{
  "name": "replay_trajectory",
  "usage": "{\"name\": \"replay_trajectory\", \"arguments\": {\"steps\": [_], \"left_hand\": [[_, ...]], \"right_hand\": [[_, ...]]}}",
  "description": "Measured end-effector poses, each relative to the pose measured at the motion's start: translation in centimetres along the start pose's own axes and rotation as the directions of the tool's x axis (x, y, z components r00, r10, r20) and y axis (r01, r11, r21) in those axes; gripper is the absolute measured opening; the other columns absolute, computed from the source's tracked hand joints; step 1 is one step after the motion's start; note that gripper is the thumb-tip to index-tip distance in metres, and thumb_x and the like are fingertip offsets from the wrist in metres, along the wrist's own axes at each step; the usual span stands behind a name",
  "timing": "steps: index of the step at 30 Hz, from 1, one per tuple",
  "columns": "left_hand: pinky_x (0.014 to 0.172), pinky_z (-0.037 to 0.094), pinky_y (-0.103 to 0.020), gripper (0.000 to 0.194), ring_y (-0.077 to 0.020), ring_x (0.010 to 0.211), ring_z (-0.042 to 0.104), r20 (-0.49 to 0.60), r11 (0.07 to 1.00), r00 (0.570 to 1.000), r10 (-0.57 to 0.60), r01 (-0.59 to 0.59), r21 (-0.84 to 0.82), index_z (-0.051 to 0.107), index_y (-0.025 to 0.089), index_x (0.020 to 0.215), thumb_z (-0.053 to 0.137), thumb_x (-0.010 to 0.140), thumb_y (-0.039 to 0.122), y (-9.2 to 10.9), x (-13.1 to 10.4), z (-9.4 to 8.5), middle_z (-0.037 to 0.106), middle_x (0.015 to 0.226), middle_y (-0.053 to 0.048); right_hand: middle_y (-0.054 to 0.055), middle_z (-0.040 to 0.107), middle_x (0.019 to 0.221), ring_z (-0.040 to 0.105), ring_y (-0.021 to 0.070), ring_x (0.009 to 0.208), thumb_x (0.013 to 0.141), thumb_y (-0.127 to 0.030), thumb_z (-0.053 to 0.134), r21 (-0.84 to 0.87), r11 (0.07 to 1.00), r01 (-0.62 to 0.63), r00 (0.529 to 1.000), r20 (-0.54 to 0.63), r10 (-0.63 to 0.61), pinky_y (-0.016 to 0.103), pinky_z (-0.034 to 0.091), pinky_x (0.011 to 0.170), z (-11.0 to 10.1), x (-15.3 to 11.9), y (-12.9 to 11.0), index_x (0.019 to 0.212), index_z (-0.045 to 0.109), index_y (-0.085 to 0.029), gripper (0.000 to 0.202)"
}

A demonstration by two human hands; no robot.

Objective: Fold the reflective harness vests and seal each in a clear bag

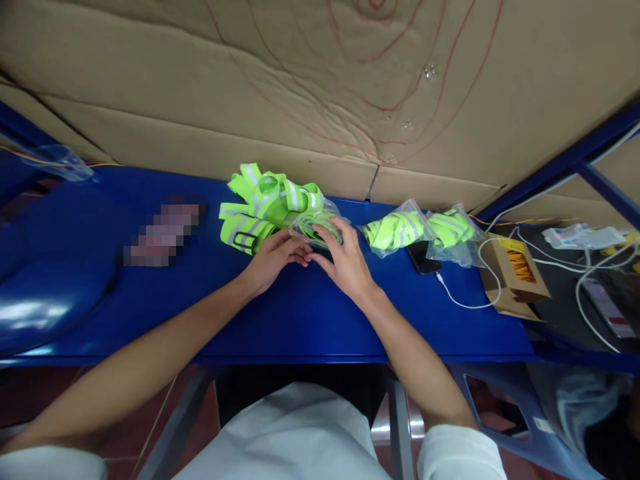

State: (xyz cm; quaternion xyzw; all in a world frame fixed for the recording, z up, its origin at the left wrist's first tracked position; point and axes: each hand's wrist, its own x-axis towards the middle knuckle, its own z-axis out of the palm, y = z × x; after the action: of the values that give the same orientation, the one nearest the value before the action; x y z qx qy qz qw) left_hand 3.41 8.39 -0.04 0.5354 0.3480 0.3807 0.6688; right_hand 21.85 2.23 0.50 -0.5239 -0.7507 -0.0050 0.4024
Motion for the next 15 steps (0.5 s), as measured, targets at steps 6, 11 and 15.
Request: {"name": "replay_trajectory", "arguments": {"steps": [6, 11, 15], "left_hand": [[0.090, 0.054, -0.033, 0.056, -0.0235, 0.109, 0.066, -0.059, 0.854, 0.882, 0.468, -0.434, 0.287, 0.064, 0.021, 0.110, 0.093, 0.070, 0.048, 1.3, -0.2, -1.0, 0.067, 0.119, -0.010], [0.120, 0.038, -0.044, 0.084, -0.0338, 0.144, 0.048, 0.111, 0.794, 0.852, 0.512, -0.518, 0.319, 0.061, 0.025, 0.137, 0.097, 0.064, 0.045, 4.6, -0.9, -1.7, 0.055, 0.150, -0.012], [0.090, 0.055, -0.036, 0.038, -0.0247, 0.097, 0.070, 0.200, 0.894, 0.927, 0.318, -0.364, 0.262, 0.077, 0.021, 0.108, 0.073, 0.090, 0.054, 5.5, -1.3, -1.3, 0.076, 0.104, -0.007]], "right_hand": [[0.009, 0.069, 0.119, 0.067, 0.0259, 0.117, 0.100, -0.033, 0.066, 0.214, 0.967, -0.135, 0.966, -0.187, 0.177, 0.049, 0.055, 0.107, -2.4, 1.1, 0.0, 0.130, 0.066, -0.029, 0.031], [0.005, 0.076, 0.105, 0.075, 0.0259, 0.106, 0.088, -0.043, 0.080, 0.617, 0.731, -0.292, 0.930, 0.003, 0.368, 0.048, 0.062, 0.095, -4.6, 1.7, -1.2, 0.121, 0.066, -0.029, 0.038], [0.004, 0.075, 0.112, 0.073, 0.0220, 0.108, 0.080, -0.047, 0.087, 0.687, 0.617, -0.384, 0.912, 0.181, 0.367, 0.039, 0.062, 0.090, -5.4, 1.6, -1.4, 0.123, 0.067, -0.029, 0.051]]}}
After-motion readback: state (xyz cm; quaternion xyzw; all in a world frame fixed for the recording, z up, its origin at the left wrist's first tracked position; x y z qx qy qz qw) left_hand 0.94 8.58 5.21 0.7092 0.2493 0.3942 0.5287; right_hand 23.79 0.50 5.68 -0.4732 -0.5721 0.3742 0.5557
